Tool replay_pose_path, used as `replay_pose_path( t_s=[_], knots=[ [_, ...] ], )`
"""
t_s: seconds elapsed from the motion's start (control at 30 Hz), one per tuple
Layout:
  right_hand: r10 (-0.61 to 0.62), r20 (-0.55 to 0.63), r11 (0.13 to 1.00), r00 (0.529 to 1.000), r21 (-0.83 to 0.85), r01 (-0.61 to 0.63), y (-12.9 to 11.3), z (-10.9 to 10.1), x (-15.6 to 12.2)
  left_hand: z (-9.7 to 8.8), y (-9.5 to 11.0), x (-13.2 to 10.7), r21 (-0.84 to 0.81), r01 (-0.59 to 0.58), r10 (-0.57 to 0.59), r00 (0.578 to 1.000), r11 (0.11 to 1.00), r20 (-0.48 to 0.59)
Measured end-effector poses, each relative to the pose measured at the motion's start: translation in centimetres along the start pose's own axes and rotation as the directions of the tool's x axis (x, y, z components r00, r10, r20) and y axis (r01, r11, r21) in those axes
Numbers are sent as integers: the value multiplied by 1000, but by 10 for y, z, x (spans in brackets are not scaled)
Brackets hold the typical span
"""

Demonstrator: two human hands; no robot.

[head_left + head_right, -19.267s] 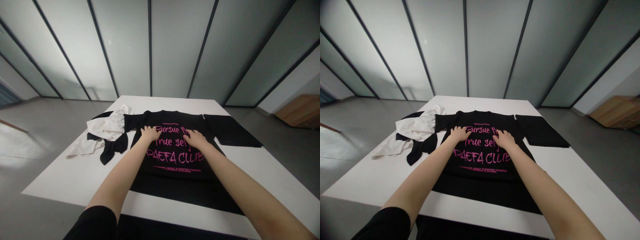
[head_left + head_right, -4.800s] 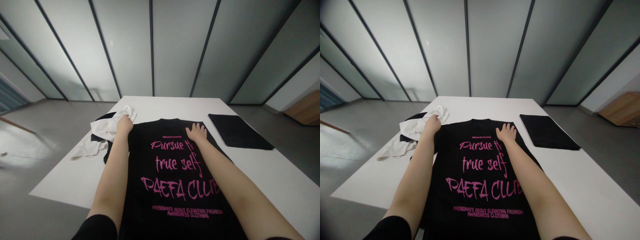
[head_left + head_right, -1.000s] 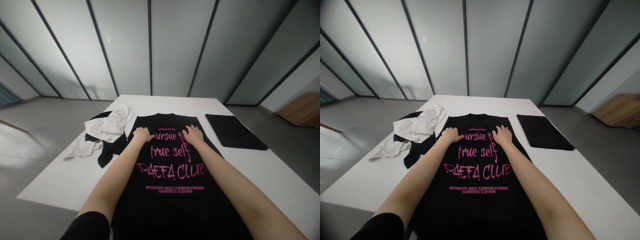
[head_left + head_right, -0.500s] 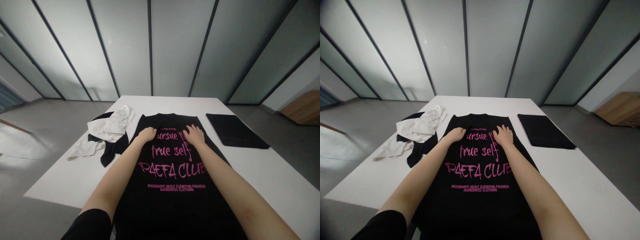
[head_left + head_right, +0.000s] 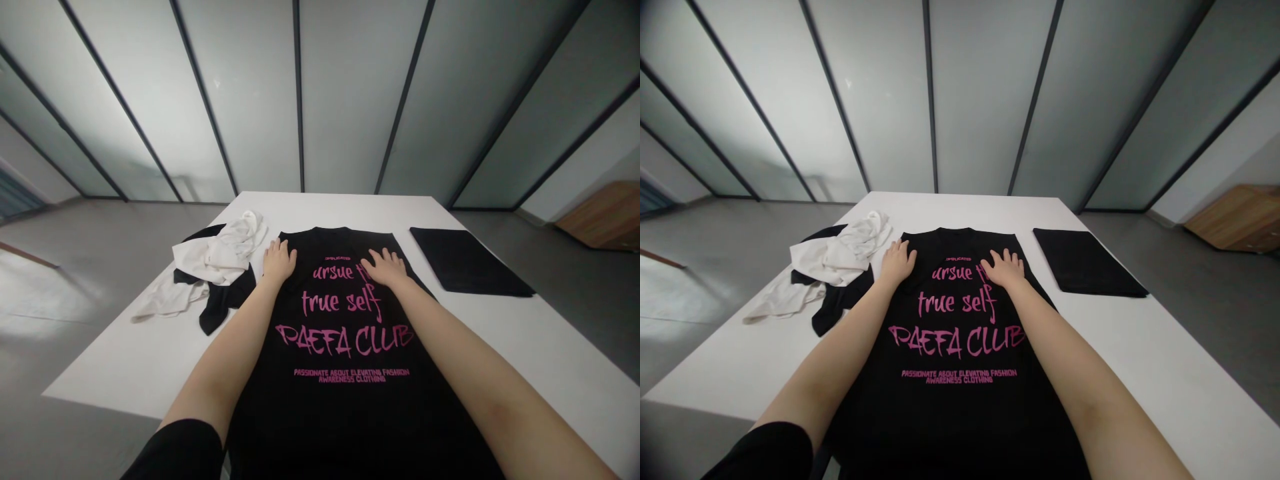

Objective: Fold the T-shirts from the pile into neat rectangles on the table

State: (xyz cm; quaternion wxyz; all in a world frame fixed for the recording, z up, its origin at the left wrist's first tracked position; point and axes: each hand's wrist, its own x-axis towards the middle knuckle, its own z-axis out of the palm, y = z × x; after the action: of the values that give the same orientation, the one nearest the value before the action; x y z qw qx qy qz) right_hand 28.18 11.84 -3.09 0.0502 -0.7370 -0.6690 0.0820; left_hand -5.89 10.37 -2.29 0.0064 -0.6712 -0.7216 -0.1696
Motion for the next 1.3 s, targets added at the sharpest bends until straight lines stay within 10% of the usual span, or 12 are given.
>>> replay_pose_path(
  t_s=[0.3, 0.43, 0.7, 0.9, 1.3],
  knots=[
    [13, -209, 1000, 978, 14, -10, 21, 6, -10, 1, -7, 2, 70, -56, 41, 979, 996, 197],
    [98, -227, 995, 969, 55, -88, 37, 4, -17, -18, -13, 15, 65, 106, -115, 982, 992, 152],
    [273, -104, 956, 956, 135, -259, 63, -24, -13, -51, -56, 27, -102, 332, -221, 796, 938, 564],
    [280, 8, 958, 960, 62, -279, 58, -22, -7, -43, -61, 28, -20, 230, -196, 872, 973, 449],
    [294, -339, 946, 894, 237, -222, 30, -12, 3, -25, -44, 39, 55, 246, -248, 968, 968, 35]
  ],
)
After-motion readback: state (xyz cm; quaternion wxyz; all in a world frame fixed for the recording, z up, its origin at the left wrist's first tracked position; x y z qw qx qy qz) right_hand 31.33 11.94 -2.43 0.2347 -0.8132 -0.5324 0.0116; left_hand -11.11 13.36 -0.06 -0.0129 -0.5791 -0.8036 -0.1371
